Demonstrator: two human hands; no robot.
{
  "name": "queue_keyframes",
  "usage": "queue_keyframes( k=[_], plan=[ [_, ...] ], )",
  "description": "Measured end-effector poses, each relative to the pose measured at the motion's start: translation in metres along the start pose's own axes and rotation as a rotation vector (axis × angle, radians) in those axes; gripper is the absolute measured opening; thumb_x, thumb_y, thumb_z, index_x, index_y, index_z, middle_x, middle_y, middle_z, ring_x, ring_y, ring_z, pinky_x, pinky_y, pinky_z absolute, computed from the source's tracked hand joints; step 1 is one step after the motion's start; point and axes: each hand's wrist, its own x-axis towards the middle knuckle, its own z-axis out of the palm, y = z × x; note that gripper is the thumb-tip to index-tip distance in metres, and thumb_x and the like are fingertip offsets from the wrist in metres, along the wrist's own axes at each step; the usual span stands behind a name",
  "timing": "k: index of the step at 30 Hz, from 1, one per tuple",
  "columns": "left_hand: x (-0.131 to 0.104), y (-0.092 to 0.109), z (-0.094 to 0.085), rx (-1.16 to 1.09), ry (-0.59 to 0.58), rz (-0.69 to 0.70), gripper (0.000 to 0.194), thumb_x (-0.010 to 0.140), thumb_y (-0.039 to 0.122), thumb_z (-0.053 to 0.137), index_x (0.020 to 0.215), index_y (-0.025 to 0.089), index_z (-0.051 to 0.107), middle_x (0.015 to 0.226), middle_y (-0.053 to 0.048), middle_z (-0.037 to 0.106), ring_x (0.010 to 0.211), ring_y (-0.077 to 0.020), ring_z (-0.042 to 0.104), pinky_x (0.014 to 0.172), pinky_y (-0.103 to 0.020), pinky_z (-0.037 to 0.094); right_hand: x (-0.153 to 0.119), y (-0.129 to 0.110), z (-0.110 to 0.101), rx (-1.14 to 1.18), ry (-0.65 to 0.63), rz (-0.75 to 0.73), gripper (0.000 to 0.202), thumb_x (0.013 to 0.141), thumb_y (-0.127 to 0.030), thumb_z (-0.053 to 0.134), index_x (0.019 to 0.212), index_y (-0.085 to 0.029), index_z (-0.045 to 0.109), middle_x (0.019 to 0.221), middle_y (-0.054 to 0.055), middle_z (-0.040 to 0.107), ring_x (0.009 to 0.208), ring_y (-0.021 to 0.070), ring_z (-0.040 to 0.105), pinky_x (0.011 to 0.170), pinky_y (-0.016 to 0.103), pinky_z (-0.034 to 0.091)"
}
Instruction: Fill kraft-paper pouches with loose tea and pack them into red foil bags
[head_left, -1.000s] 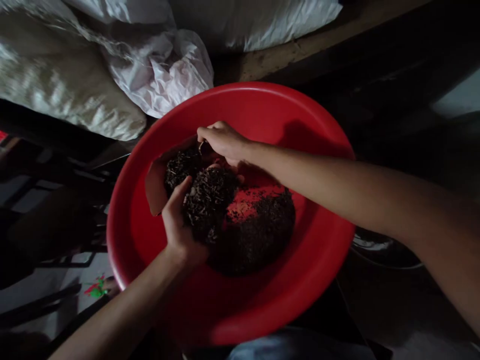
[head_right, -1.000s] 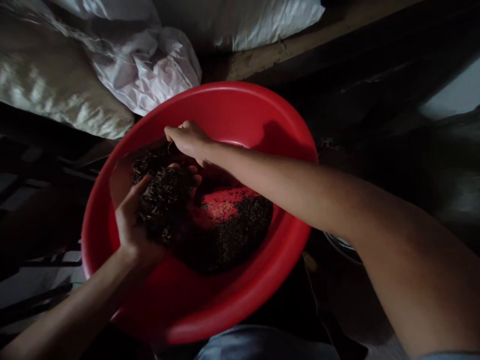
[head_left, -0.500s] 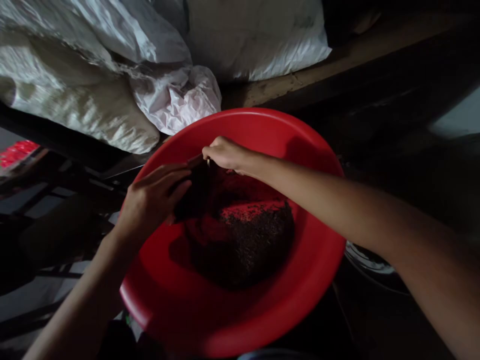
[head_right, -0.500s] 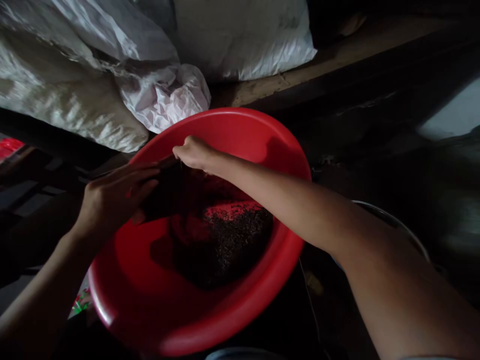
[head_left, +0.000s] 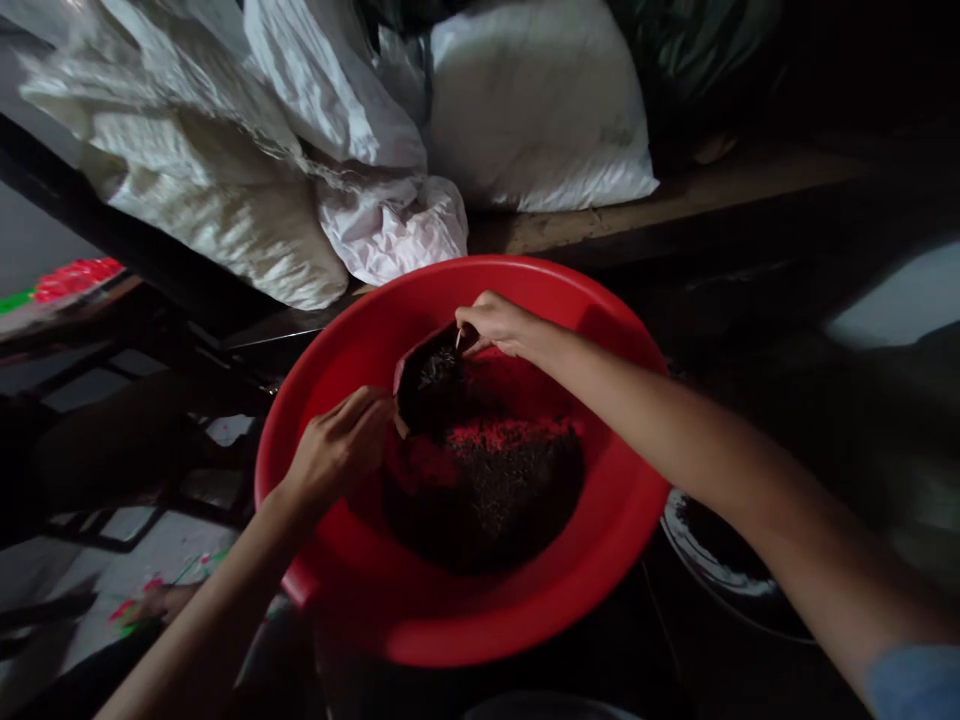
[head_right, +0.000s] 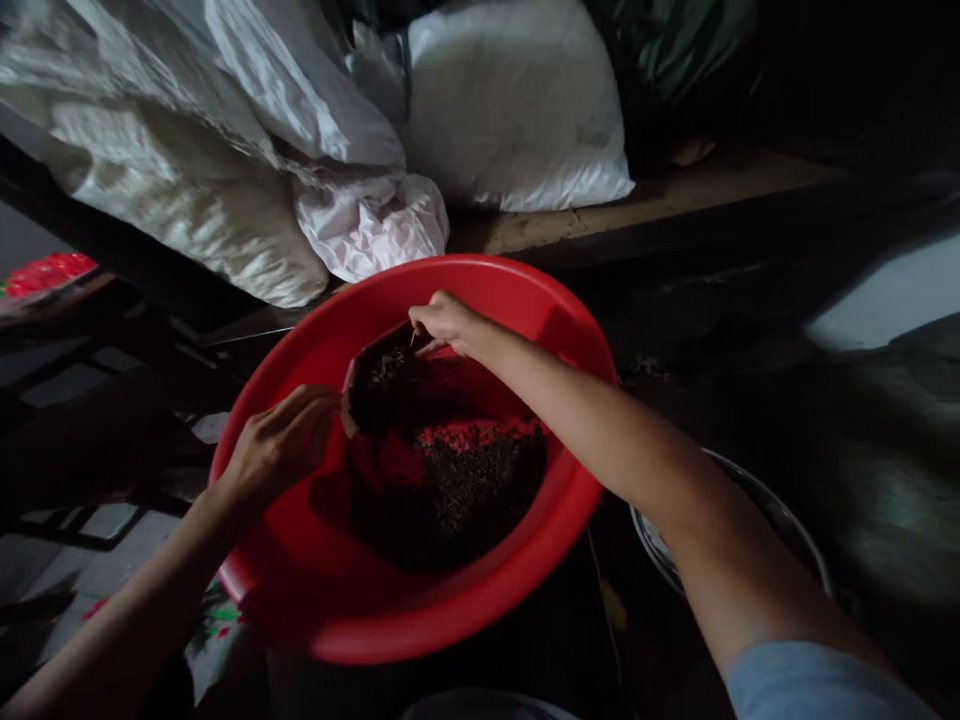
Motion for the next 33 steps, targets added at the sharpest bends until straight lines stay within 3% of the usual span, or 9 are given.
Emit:
queue_keyframes(
  k=[3, 7, 14, 16, 19, 21, 24, 29, 33],
  plan=[
    [0.006, 0.0, -0.005, 0.09, -0.023, -0.004, 0.016, 0.099, 0.033, 0.063, 0.105, 0.02, 0.07, 0.111, -0.01, 0.074, 0.088, -0.0226, 0.072, 0.063, -0.029, 0.053, -0.014, -0.015, 0.013, 0.267, -0.001, 0.105, 0.024, 0.083, -0.004, 0.051, 0.064, -0.018, 0.052, 0.058, 0.002, 0.052, 0.054, 0.013, 0.06, 0.056, 0.025, 0.058],
    [-0.004, -0.016, -0.002, 0.188, -0.02, -0.207, 0.022, 0.103, 0.038, 0.057, 0.103, 0.02, 0.07, 0.106, -0.009, 0.075, 0.083, -0.0224, 0.07, 0.055, -0.03, 0.045, -0.03, -0.024, 0.023, 0.28, 0.041, 0.099, 0.018, 0.083, -0.005, 0.053, 0.07, -0.016, 0.054, 0.06, 0.002, 0.053, 0.052, 0.0116, 0.061, 0.054, 0.022, 0.057],
    [0.015, -0.092, 0.016, -0.038, 0.041, -0.421, 0.028, 0.095, 0.041, 0.067, 0.116, 0.024, 0.076, 0.109, -0.009, 0.075, 0.104, -0.029, 0.069, 0.091, -0.04, 0.056, -0.017, -0.018, 0.007, -0.052, 0.038, 0.023, 0.02, 0.089, -0.024, 0.056, 0.071, -0.017, 0.057, 0.064, 0.006, 0.061, 0.05, 0.0178, 0.064, 0.049, 0.03, 0.054],
    [0.024, -0.099, 0.035, -0.157, 0.076, -0.49, 0.034, 0.09, 0.04, 0.072, 0.12, 0.023, 0.075, 0.135, -0.012, 0.067, 0.13, -0.0347, 0.058, 0.113, -0.051, 0.048, -0.005, -0.01, -0.005, -0.286, 0.165, -0.034, 0.022, 0.09, -0.034, 0.06, 0.077, -0.016, 0.061, 0.069, 0.009, 0.064, 0.054, 0.0194, 0.063, 0.048, 0.03, 0.051],
    [0.029, -0.09, 0.074, -0.511, 0.349, -0.742, 0.053, 0.085, 0.037, 0.076, 0.136, 0.024, 0.065, 0.16, -0.012, 0.046, 0.148, -0.0334, 0.043, 0.125, -0.053, 0.035, 0.008, 0.009, -0.015, -0.307, 0.294, -0.175, 0.033, 0.091, -0.048, 0.063, 0.107, -0.019, 0.064, 0.089, 0.01, 0.069, 0.071, 0.0198, 0.064, 0.052, 0.026, 0.052],
    [0.031, -0.077, 0.1, -0.884, 0.533, -0.905, 0.068, 0.083, 0.046, 0.079, 0.142, 0.023, 0.056, 0.151, -0.015, 0.054, 0.138, -0.0294, 0.055, 0.117, -0.048, 0.046, 0.012, 0.023, -0.012, -0.154, 0.152, -0.241, 0.041, 0.094, -0.054, 0.056, 0.119, -0.023, 0.061, 0.1, 0.009, 0.07, 0.083, 0.0194, 0.065, 0.058, 0.025, 0.053],
    [0.036, -0.061, 0.122, -1.098, 0.551, -0.937, 0.068, 0.082, 0.066, 0.073, 0.127, 0.015, 0.064, 0.118, -0.017, 0.072, 0.106, -0.0278, 0.071, 0.092, -0.041, 0.059, 0.019, 0.039, 0.002, -0.128, 0.033, -0.33, 0.033, 0.09, -0.051, 0.061, 0.099, -0.019, 0.065, 0.088, 0.004, 0.069, 0.081, 0.0161, 0.062, 0.063, 0.022, 0.051],
    [0.042, -0.059, 0.109, -1.104, 0.645, -0.918, 0.05, 0.083, 0.057, 0.076, 0.108, 0.014, 0.075, 0.104, -0.009, 0.076, 0.095, -0.0213, 0.071, 0.086, -0.028, 0.055, 0.029, 0.043, 0.009, -0.254, 0.253, -0.399, 0.044, 0.086, -0.05, 0.069, 0.061, -0.019, 0.05, 0.061, -0.003, 0.047, 0.066, 0.0119, 0.046, 0.058, 0.022, 0.034],
    [0.03, -0.062, 0.102, -1.071, 0.766, -0.983, 0.041, 0.082, 0.053, 0.079, 0.094, 0.014, 0.076, 0.085, -0.004, 0.073, 0.076, -0.0156, 0.064, 0.069, -0.023, 0.05, 0.026, 0.037, -0.001, -0.338, 0.224, -0.392, 0.043, 0.085, -0.053, 0.067, 0.063, -0.019, 0.056, 0.064, 0.001, 0.055, 0.07, 0.0162, 0.055, 0.063, 0.026, 0.04]
  ],
)
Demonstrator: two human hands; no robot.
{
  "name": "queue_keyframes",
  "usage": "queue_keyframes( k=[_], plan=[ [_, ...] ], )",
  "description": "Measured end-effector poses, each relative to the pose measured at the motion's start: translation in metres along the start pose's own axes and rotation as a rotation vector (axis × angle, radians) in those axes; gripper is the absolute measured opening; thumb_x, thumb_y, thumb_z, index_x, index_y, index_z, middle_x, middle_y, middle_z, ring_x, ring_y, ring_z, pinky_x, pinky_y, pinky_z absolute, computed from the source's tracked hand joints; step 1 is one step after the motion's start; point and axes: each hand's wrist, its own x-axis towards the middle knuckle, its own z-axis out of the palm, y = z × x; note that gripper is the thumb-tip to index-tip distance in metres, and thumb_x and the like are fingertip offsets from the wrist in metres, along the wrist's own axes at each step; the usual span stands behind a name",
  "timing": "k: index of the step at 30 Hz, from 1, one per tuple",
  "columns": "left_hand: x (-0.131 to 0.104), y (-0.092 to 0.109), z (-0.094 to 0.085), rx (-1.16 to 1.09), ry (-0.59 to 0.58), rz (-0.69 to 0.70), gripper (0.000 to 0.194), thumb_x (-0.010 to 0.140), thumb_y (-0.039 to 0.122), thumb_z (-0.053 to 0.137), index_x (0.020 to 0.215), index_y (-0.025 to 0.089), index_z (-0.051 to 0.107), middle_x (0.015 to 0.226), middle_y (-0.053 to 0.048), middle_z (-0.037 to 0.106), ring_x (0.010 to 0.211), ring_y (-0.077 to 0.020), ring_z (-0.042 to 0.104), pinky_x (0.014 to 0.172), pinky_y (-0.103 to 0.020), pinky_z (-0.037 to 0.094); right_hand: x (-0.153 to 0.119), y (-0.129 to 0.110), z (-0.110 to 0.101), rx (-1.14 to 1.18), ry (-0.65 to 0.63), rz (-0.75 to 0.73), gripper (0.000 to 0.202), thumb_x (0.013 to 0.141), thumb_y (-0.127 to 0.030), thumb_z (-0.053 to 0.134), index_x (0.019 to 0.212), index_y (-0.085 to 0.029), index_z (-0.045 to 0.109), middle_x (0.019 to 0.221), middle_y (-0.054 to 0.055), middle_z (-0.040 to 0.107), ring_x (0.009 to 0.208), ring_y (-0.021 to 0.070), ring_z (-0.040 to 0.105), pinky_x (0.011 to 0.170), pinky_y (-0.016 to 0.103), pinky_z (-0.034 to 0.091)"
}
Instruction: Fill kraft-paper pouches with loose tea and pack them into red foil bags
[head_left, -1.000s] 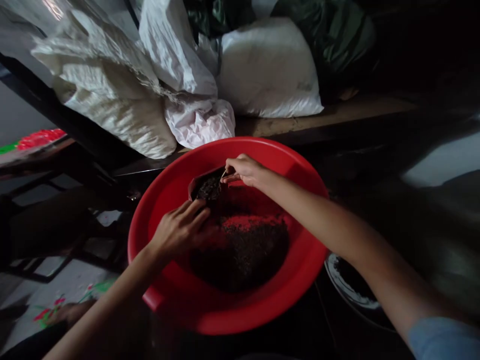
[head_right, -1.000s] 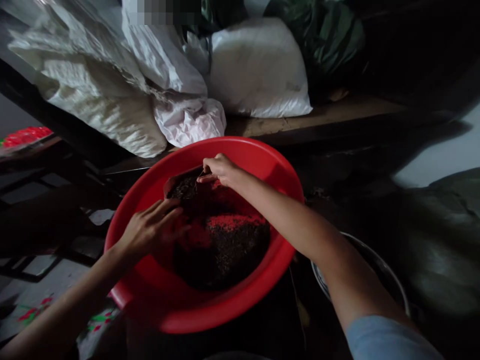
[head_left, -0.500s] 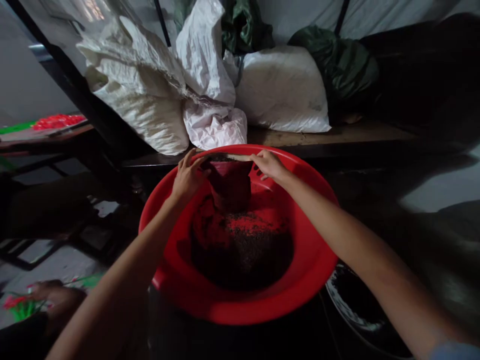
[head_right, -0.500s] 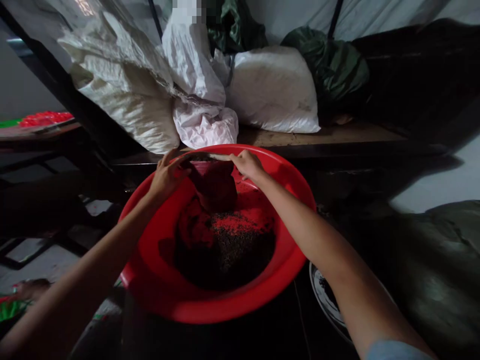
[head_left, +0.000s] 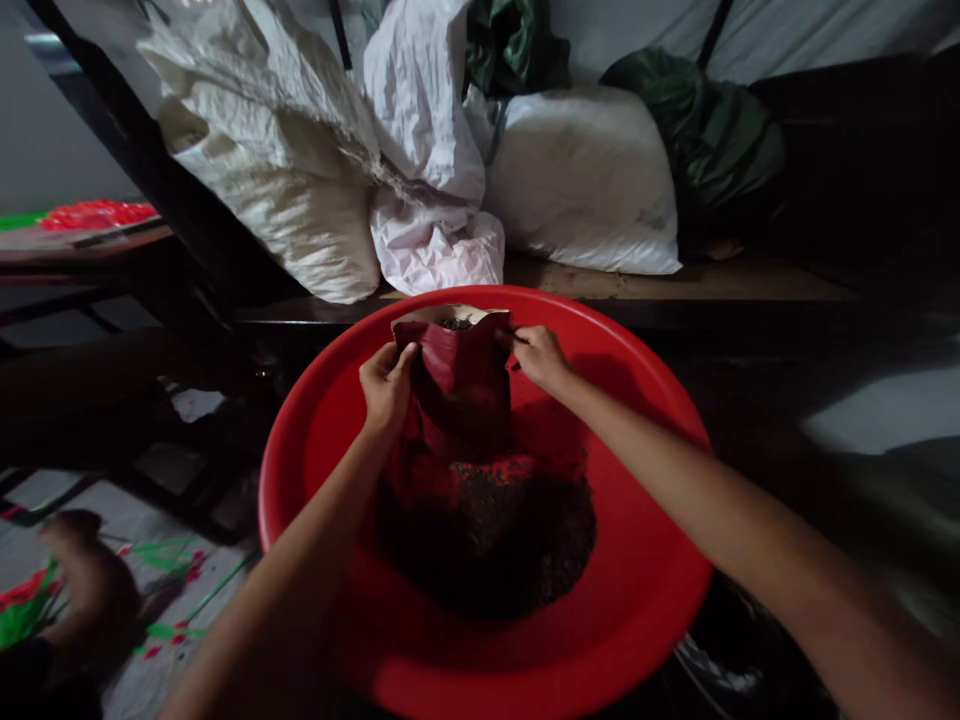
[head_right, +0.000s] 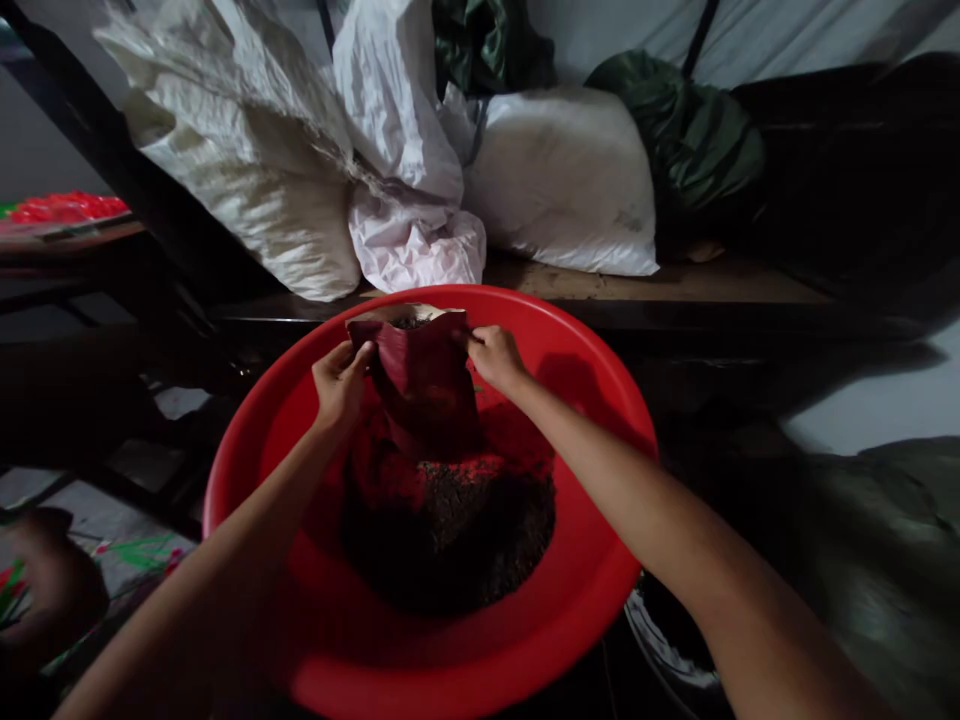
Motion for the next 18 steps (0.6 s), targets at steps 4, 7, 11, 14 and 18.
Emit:
queue_keyframes(
  k=[4, 7, 11, 14, 18],
  plan=[
    [-0.002, -0.009, -0.008, -0.005, 0.116, 0.011, 0.039, 0.087, 0.055, 0.072, 0.091, 0.016, 0.075, 0.082, -0.002, 0.07, 0.072, -0.0131, 0.06, 0.069, -0.023, 0.049, -0.003, -0.007, -0.009, 0.188, -0.124, -0.113, 0.027, 0.087, -0.043, 0.065, 0.096, -0.019, 0.073, 0.102, 0.01, 0.075, 0.098, 0.0223, 0.068, 0.089, 0.035, 0.054],
    [-0.002, -0.005, -0.006, -0.006, 0.104, 0.014, 0.037, 0.083, 0.054, 0.077, 0.087, 0.017, 0.076, 0.08, -0.002, 0.071, 0.072, -0.0137, 0.06, 0.069, -0.024, 0.049, -0.006, -0.022, -0.017, 0.1, -0.032, -0.337, 0.044, 0.087, -0.045, 0.068, 0.126, -0.024, 0.069, 0.131, 0.011, 0.07, 0.121, 0.0257, 0.064, 0.102, 0.042, 0.053],
    [-0.01, 0.015, 0.005, 0.001, -0.046, 0.051, 0.033, 0.081, 0.051, 0.082, 0.086, 0.018, 0.079, 0.08, -0.002, 0.072, 0.073, -0.0138, 0.062, 0.07, -0.023, 0.05, -0.003, -0.057, -0.028, -0.091, -0.052, -0.59, 0.034, 0.099, -0.039, 0.052, 0.122, -0.024, 0.072, 0.122, 0.007, 0.074, 0.113, 0.0234, 0.068, 0.099, 0.042, 0.055],
    [-0.019, 0.024, 0.014, 0.016, -0.122, 0.083, 0.03, 0.084, 0.048, 0.08, 0.088, 0.018, 0.081, 0.083, -0.003, 0.074, 0.077, -0.015, 0.064, 0.071, -0.023, 0.051, 0.006, -0.082, -0.02, -0.391, -0.385, -0.61, 0.026, 0.095, -0.026, 0.057, 0.113, -0.023, 0.076, 0.108, 0.005, 0.078, 0.102, 0.023, 0.072, 0.097, 0.04, 0.055],
    [-0.018, 0.016, 0.02, 0.027, -0.003, 0.061, 0.025, 0.083, 0.043, 0.078, 0.084, 0.018, 0.08, 0.08, -0.002, 0.074, 0.074, -0.0136, 0.063, 0.069, -0.022, 0.05, 0.011, -0.092, 0.013, -0.894, -0.748, -0.607, 0.044, 0.089, -0.014, 0.062, 0.133, -0.01, 0.066, 0.135, 0.02, 0.067, 0.122, 0.0332, 0.064, 0.103, 0.045, 0.052]
  ],
)
